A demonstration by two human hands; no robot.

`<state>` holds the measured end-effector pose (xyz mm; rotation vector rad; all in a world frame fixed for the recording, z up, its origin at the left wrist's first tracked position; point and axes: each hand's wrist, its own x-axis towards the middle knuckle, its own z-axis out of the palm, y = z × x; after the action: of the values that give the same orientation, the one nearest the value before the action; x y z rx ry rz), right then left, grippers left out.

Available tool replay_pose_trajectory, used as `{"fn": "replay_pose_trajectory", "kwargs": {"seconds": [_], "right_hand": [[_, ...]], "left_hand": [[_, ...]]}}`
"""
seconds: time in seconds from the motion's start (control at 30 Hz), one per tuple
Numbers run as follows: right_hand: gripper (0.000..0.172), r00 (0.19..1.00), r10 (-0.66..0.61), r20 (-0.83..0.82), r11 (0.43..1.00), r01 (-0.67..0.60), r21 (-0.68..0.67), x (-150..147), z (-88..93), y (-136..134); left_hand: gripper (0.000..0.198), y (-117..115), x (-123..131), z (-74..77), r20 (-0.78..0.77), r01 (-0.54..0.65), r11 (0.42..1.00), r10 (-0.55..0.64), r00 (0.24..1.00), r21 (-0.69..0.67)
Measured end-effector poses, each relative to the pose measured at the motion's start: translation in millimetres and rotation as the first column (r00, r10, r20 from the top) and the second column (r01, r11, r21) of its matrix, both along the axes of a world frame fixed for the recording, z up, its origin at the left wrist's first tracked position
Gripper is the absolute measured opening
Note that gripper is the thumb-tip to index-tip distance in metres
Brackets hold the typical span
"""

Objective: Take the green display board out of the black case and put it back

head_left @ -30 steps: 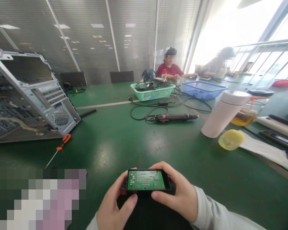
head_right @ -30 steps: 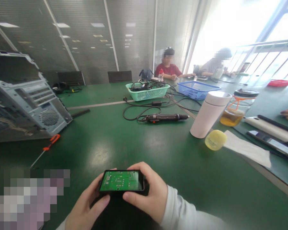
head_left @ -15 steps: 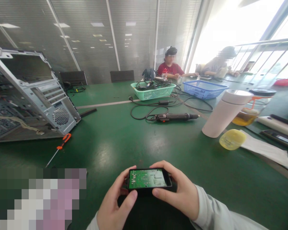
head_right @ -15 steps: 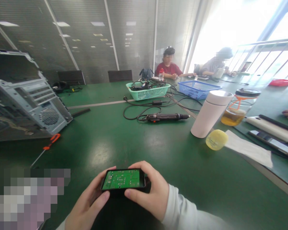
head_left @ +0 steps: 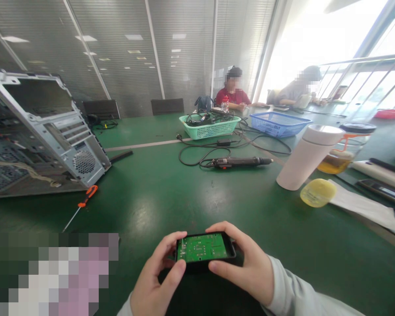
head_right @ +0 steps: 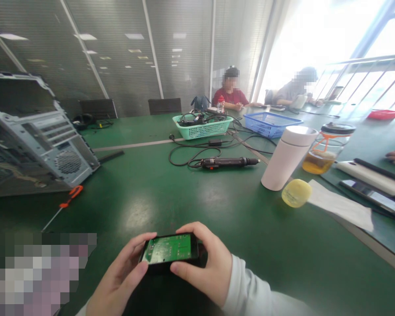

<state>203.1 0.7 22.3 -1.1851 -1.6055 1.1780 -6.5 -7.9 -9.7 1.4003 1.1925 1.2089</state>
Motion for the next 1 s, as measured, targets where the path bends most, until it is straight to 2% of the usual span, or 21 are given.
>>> {"fn": "replay_pose_trajectory", "kwargs": {"seconds": [0.2,0.53,1.0], "right_hand": [[0.036,0.999,-0.005,0.032,1.0,0.005,0.019,-0.5,2.1,-0.3],[0.036,0.999,-0.012,0.051,0.999,0.011,0.033,-1.1,4.3,-0.5],[0.037,0.999,-0.002,0.045,0.999,0.001,0.036,-1.4,2.3,-0.4]], "left_hand": [[0.03,4.4,-11.6,-1.3,-0.084,0.103,0.995,-0.104,0.991,-0.019],[0.024,1.5,1.6,7.3,0.062,0.035,0.999,-0.033,0.998,-0.017],[0.024,1.5,2.4,5.5,0.063,0.018,0.999,-0.016,0.998,-0.036]]}}
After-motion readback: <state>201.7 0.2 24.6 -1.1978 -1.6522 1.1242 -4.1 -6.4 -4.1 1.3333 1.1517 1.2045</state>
